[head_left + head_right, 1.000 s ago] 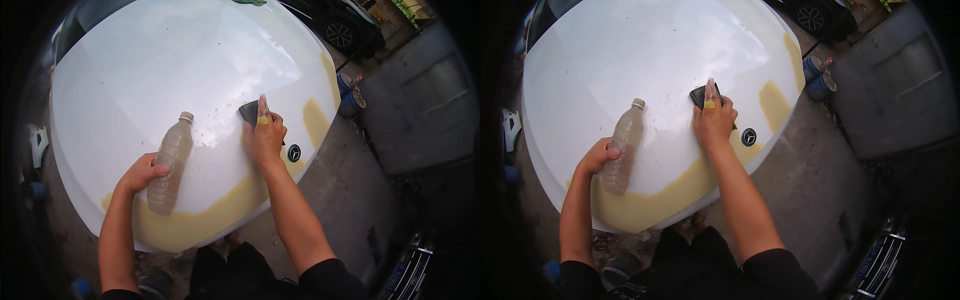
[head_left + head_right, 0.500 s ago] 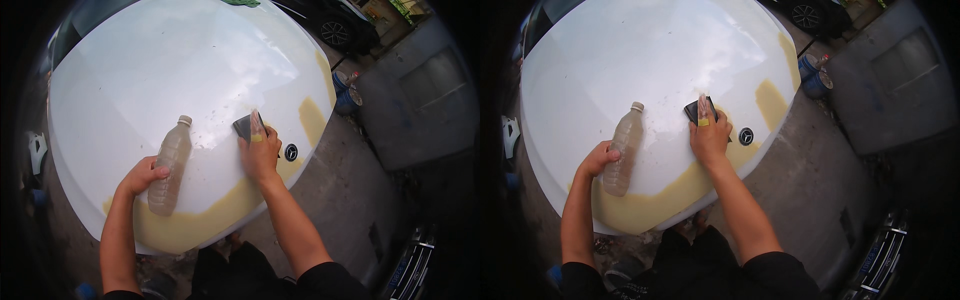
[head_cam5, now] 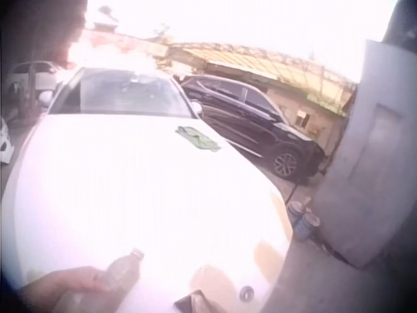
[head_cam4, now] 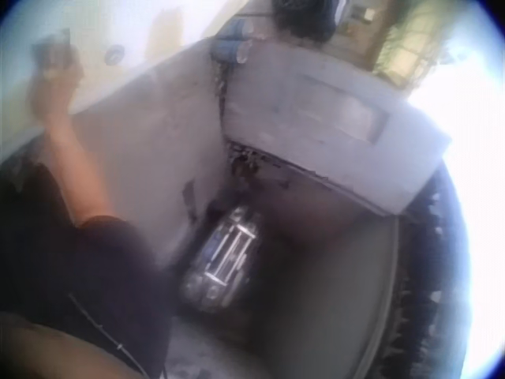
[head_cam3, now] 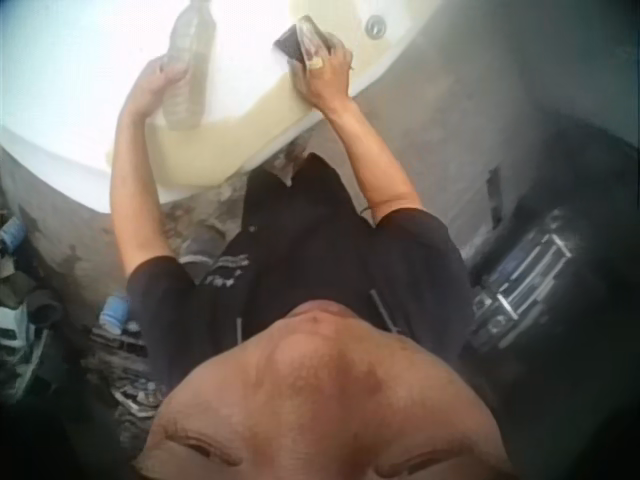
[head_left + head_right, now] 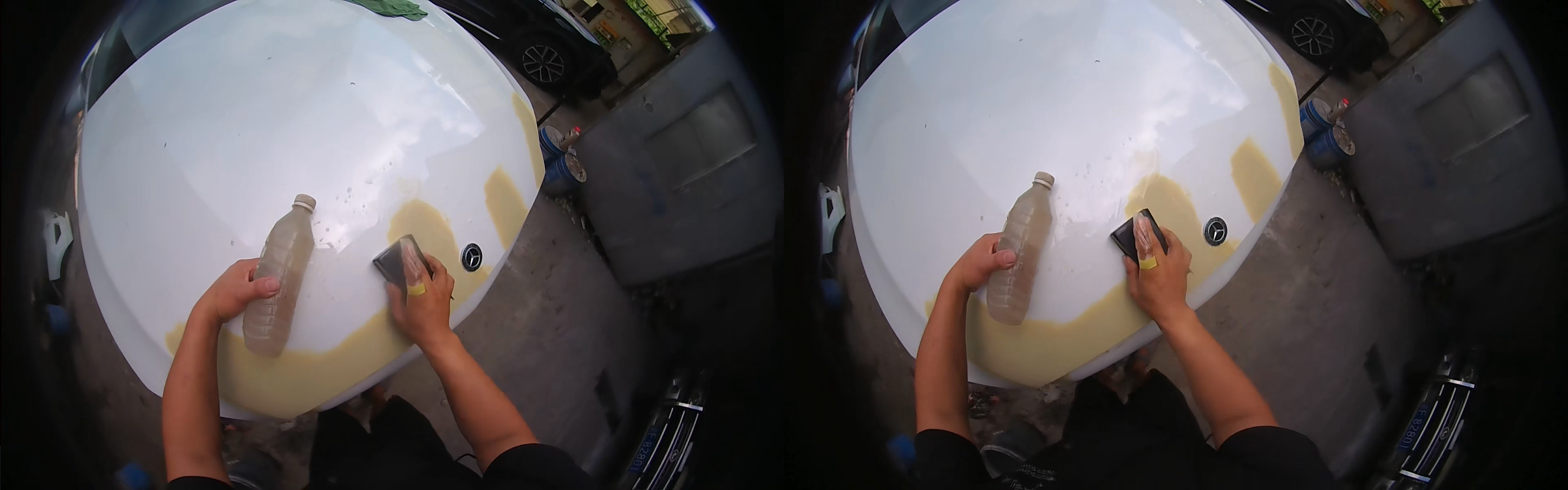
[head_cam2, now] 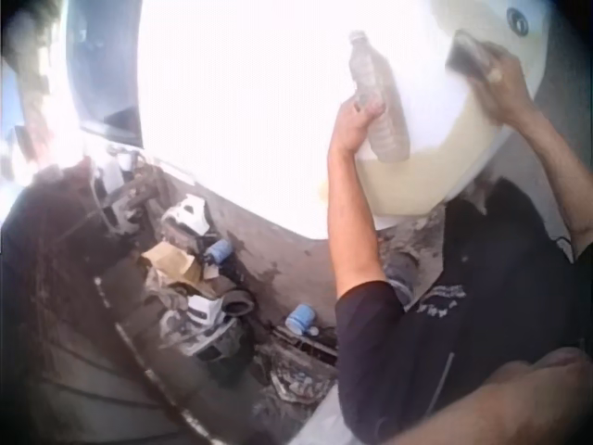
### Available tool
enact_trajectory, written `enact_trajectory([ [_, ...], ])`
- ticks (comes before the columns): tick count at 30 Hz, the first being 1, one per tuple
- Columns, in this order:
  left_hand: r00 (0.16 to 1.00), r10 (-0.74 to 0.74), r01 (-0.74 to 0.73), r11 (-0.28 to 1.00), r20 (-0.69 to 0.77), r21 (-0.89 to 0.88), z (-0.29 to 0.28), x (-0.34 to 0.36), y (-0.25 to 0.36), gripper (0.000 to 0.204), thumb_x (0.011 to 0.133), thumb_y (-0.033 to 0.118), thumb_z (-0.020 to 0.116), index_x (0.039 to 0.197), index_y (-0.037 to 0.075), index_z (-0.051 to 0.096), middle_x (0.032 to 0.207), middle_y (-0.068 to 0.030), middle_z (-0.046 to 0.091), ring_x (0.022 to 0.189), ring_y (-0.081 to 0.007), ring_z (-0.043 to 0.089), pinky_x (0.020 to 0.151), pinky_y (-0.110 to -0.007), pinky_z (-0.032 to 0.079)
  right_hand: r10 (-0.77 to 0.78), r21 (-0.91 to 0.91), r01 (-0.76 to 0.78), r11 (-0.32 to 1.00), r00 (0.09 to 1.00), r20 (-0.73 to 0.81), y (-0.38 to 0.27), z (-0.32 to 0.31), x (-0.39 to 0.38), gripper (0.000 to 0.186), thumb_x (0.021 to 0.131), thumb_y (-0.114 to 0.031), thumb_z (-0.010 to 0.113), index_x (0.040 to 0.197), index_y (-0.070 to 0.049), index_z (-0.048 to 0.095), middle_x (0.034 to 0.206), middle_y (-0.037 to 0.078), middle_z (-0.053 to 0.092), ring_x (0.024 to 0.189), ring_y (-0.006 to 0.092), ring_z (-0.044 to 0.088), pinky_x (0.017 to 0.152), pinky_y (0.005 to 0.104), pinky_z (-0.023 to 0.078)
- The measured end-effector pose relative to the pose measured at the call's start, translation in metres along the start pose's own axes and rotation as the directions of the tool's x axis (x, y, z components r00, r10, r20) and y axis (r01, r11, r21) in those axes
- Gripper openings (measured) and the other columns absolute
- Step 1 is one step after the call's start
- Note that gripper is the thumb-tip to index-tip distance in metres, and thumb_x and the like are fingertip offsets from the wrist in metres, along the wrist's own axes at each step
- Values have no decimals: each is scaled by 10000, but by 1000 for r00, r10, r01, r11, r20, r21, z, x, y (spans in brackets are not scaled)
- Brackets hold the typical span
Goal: The person pours liquid from a plastic bottle onto the hood of a white car and uses a sanding block to rub the surface. The person repeatedly applies liquid and sands the hood area.
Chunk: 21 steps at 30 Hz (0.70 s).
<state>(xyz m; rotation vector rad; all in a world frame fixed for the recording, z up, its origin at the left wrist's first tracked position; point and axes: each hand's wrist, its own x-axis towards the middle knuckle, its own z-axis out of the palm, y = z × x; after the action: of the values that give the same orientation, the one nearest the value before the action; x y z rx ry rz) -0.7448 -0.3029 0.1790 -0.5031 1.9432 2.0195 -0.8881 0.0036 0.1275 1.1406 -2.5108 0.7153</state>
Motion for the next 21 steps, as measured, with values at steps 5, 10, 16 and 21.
enact_trajectory([
  [5, 1000, -7, 7, 1000, 9, 1, 1, 5, 4, 804, 723, 611, 784, 1195, -23, 639, 1086, -81, 685, 1019, -181, 629, 937, -340, 486, -70, 3, 71, 998, 997, -29, 14, -5, 42, 796, 768, -96, 767, 1484, -73, 420, 1375, 108, 589, 1219, 350, 508, 1010, 478, 368],
  [10, 1000, -24, 24, 1000, -1, -12, 0, 2, 2, 799, 726, 600, 786, 1188, -35, 639, 1086, -81, 686, 1012, -178, 629, 933, -339, 486, -33, 62, 32, 998, 999, 20, 18, 1, 72, 798, 782, -100, 767, 1493, -81, 406, 1365, 113, 580, 1237, 353, 498, 1011, 471, 372],
  [16, 1000, 6, -6, 1000, -5, 13, 1, 3, 3, 779, 731, 588, 783, 1193, -23, 639, 1073, -78, 685, 1001, -176, 626, 926, -337, 487, -82, 45, 80, 996, 996, 43, 3, -7, 6, 846, 735, -129, 806, 1488, -102, 421, 1430, 88, 551, 1237, 346, 510, 1020, 479, 362],
  [21, 1000, -11, 11, 1000, -8, 6, 4, 5, 3, 771, 731, 587, 782, 1186, -20, 643, 1073, -80, 685, 1001, -176, 624, 925, -338, 486, 50, 41, -51, 998, 999, 15, 19, 7, 108, 834, 788, -99, 765, 1515, -58, 357, 1334, 142, 591, 1204, 363, 516, 994, 478, 380],
])
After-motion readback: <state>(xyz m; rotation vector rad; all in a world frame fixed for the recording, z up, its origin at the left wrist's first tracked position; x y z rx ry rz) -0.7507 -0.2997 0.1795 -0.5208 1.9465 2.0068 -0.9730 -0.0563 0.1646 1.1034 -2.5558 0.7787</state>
